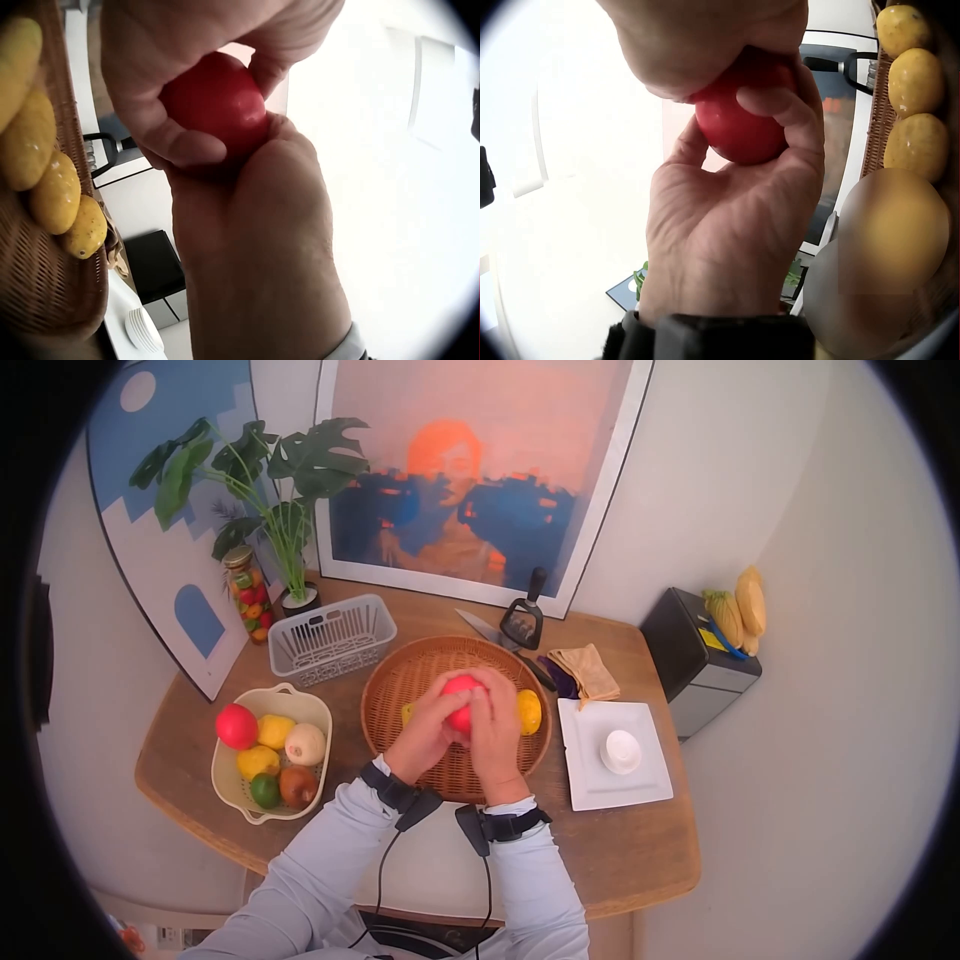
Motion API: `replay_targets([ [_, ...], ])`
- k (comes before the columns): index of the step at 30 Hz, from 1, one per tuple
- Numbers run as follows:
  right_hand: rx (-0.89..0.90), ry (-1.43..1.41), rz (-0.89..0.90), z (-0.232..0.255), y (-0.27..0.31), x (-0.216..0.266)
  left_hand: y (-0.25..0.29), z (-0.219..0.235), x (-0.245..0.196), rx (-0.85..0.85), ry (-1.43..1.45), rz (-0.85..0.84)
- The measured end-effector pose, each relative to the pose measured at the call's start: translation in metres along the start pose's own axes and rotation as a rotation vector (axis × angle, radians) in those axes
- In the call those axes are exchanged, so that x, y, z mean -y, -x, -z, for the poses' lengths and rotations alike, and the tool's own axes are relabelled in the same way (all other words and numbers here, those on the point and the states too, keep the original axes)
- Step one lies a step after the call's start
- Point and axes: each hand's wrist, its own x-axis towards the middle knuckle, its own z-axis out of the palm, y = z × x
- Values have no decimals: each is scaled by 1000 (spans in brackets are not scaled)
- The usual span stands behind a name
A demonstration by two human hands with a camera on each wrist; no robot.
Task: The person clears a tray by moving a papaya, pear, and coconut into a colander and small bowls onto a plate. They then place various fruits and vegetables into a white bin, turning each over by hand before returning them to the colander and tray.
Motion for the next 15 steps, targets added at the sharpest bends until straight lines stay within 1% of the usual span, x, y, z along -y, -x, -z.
replay_targets([
  [3,-65,-213,-307,11,-2,9,1,-12,7,23,-68,-103],
  [6,-74,-317,-380,12,-4,9,2,-7,9,24,-246,-117],
  [9,17,-130,-128,9,-3,19,-3,1,7,-4,69,-19],
  [12,60,-42,7,5,0,17,-3,4,2,-28,183,126],
  [13,53,-93,-18,3,2,18,-4,9,4,6,157,113],
  [15,41,-188,-142,4,2,18,-9,20,11,76,107,86],
])
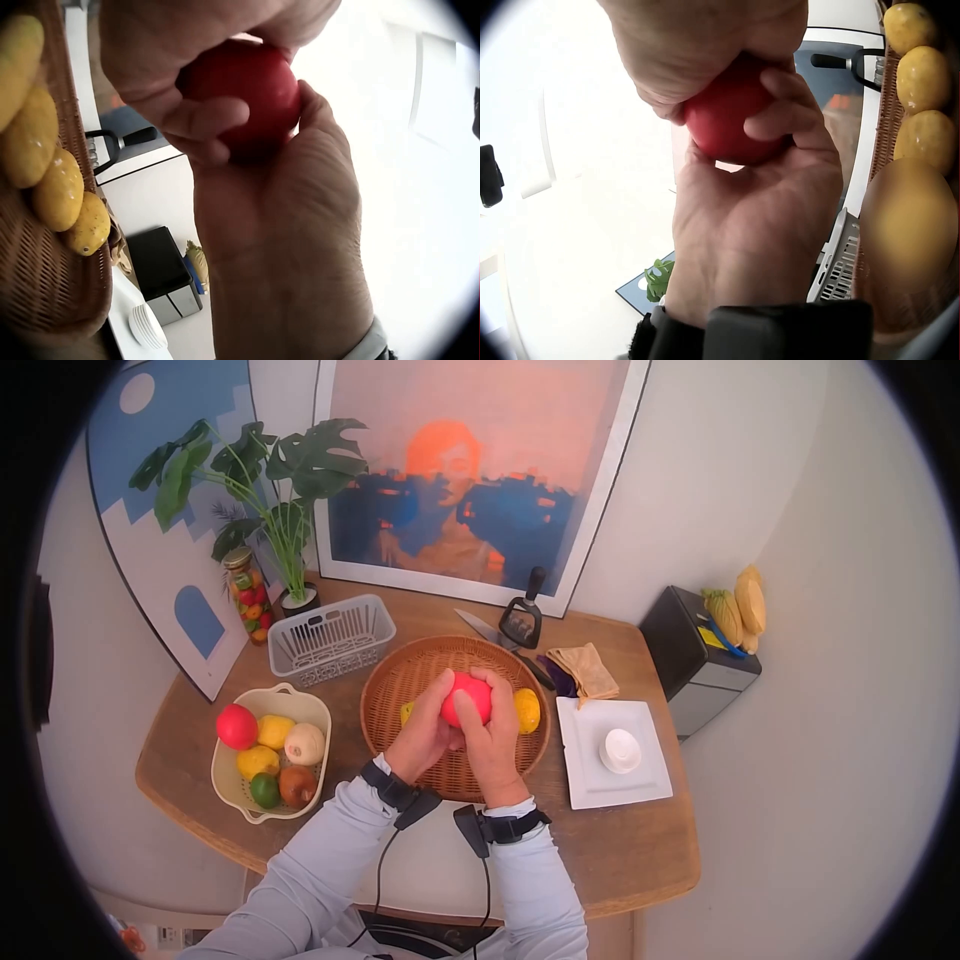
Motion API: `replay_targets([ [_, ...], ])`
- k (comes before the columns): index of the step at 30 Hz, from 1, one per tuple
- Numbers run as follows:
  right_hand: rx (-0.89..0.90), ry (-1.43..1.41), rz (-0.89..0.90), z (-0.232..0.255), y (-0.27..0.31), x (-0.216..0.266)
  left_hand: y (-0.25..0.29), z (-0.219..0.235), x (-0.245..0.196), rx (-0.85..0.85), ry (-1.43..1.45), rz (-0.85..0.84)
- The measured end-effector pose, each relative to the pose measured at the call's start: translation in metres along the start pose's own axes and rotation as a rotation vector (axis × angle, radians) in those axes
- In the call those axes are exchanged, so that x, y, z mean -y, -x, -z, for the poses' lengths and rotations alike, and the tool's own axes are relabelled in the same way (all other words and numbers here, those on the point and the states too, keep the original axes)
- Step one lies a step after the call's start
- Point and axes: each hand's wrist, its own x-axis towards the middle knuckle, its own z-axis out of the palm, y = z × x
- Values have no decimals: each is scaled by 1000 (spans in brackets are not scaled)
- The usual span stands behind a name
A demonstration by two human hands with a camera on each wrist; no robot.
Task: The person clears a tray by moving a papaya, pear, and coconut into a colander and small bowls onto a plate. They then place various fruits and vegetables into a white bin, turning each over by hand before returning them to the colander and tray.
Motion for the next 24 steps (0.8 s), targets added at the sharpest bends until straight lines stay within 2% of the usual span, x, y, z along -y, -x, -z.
replay_targets([
  [1,-9,-48,-60,1,0,1,2,-9,0,-57,-51,-53],
  [3,-26,-17,-69,7,0,-1,8,-35,-3,-162,-162,-167],
  [4,-39,-3,-64,9,-2,-1,8,-36,-4,-152,-185,-153],
  [7,43,307,314,9,-11,2,2,-28,-6,-129,-202,-149],
  [9,131,341,312,12,-7,13,-5,-22,-5,-154,-123,-162],
  [10,181,341,285,14,-6,16,1,-24,-14,-139,-89,-59],
  [13,335,317,107,21,4,30,27,-28,-38,80,-205,154],
  [15,458,256,-84,29,22,51,54,-32,-45,128,-402,214],
  [17,537,282,-198,39,43,81,77,-34,-45,197,-664,279],
  [18,610,275,-271,44,50,95,95,-43,-49,288,-682,224],
  [21,842,293,-420,50,76,102,120,-41,-49,459,-940,503],
  [22,912,329,-474,49,84,96,122,-29,-34,585,-850,491],
  [24,1042,411,-585,44,97,83,126,-16,-9,508,-946,609],
])
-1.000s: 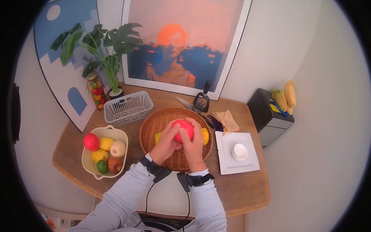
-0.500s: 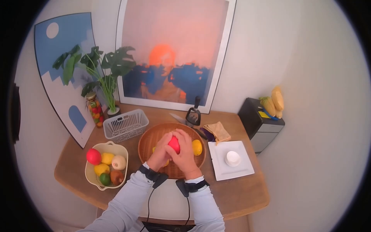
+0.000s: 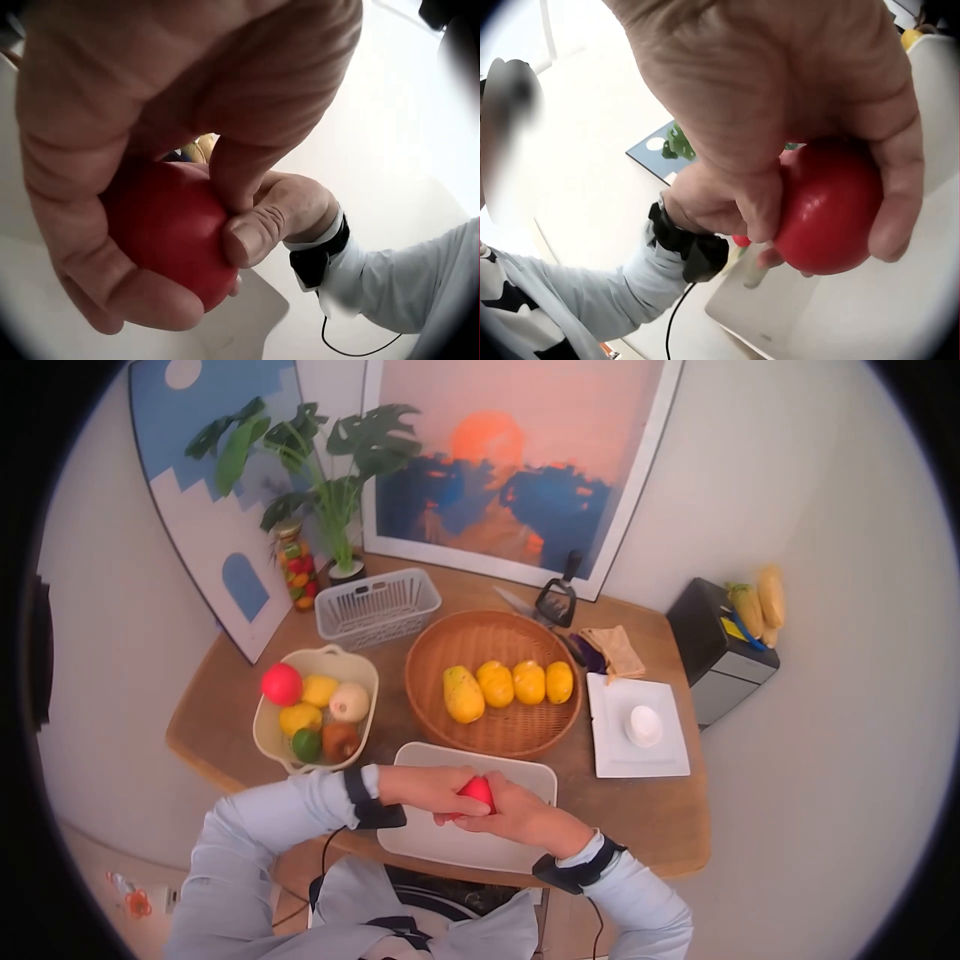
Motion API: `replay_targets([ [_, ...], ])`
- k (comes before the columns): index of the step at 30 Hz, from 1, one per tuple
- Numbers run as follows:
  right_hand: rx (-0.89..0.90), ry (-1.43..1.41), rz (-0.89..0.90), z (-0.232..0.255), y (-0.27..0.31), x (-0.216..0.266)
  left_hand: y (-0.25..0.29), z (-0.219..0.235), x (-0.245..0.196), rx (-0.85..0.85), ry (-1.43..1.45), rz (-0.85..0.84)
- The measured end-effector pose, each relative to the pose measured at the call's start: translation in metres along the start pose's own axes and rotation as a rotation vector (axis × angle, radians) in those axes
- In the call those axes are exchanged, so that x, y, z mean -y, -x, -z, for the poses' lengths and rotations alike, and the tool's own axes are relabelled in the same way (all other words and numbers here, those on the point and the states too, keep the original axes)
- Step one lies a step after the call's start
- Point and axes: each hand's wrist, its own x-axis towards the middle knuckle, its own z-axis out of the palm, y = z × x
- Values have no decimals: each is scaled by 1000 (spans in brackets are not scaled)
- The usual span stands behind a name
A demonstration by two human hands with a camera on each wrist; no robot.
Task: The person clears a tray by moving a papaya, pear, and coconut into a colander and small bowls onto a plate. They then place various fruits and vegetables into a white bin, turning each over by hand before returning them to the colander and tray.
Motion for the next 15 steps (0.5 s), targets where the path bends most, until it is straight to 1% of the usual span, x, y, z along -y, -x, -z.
replay_targets([
  [1,55,-16,-108,-5,-5,-3,-2,-7,3,-12,-22,78],
  [2,110,-31,-218,-8,-11,-4,-3,-14,3,-92,-28,138],
  [3,162,-42,-329,-12,-16,-9,-4,-16,6,-137,-226,120],
  [5,116,294,-162,-13,-28,-44,-9,-15,16,-210,-624,85],
  [6,85,459,-72,-11,-29,-57,-11,-14,18,-222,-721,85],
  [9,-69,372,138,-7,-9,-44,2,-13,11,-222,-743,-90],
  [10,-37,418,128,-10,-8,-37,-1,-15,7,-126,-705,46],
  [12,27,512,108,-20,-10,-25,-3,-23,-6,-49,-744,75],
  [13,53,486,108,-23,-13,-27,-5,-27,-10,-11,-764,89],
  [15,103,435,102,-31,-22,-38,-13,-31,-5,6,-766,78],
])
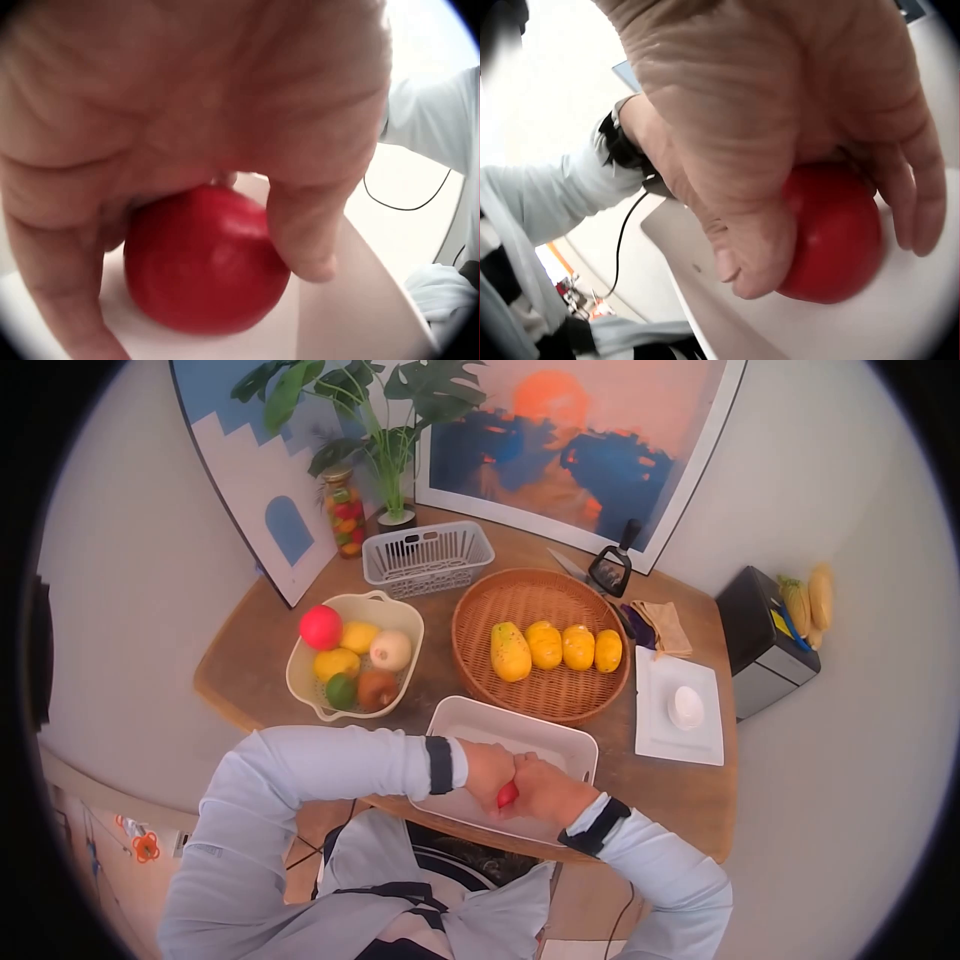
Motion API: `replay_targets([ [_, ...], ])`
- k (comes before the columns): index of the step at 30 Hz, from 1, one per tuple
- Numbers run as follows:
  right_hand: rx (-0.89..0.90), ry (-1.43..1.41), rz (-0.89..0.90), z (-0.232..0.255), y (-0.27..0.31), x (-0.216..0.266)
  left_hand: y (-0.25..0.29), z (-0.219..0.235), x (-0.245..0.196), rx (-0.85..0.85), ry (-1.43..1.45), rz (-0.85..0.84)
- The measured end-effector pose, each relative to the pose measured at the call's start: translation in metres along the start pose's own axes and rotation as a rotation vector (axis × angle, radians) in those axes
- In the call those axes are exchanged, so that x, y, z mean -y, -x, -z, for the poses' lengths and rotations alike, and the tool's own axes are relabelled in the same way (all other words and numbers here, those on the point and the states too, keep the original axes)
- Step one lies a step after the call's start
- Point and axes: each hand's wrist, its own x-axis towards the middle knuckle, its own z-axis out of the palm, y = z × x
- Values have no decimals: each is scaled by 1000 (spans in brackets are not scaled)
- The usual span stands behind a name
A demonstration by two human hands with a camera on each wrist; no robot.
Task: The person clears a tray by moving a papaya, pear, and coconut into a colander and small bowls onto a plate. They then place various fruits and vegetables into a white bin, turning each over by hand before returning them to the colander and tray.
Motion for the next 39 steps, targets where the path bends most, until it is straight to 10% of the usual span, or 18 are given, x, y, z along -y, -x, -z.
replay_targets([
  [6,10,-49,-173,30,-4,-21,-19,18,28,-201,119,124],
  [9,-158,-130,-138,35,12,-17,-7,36,23,2,195,246],
  [12,-190,-203,37,8,0,-25,-12,19,17,-2,82,43],
  [18,70,-582,-26,2,-21,-32,-28,11,25,226,435,228],
  [20,-52,-284,-120,28,-4,-4,-2,27,13,-109,506,246],
  [24,-79,-79,-115,34,11,-10,5,44,17,42,408,249],
  [33,287,-707,-319,17,-3,8,-18,2,32,152,547,157],
  [39,-175,-280,-115,25,1,-10,3,41,25,30,530,210],
])
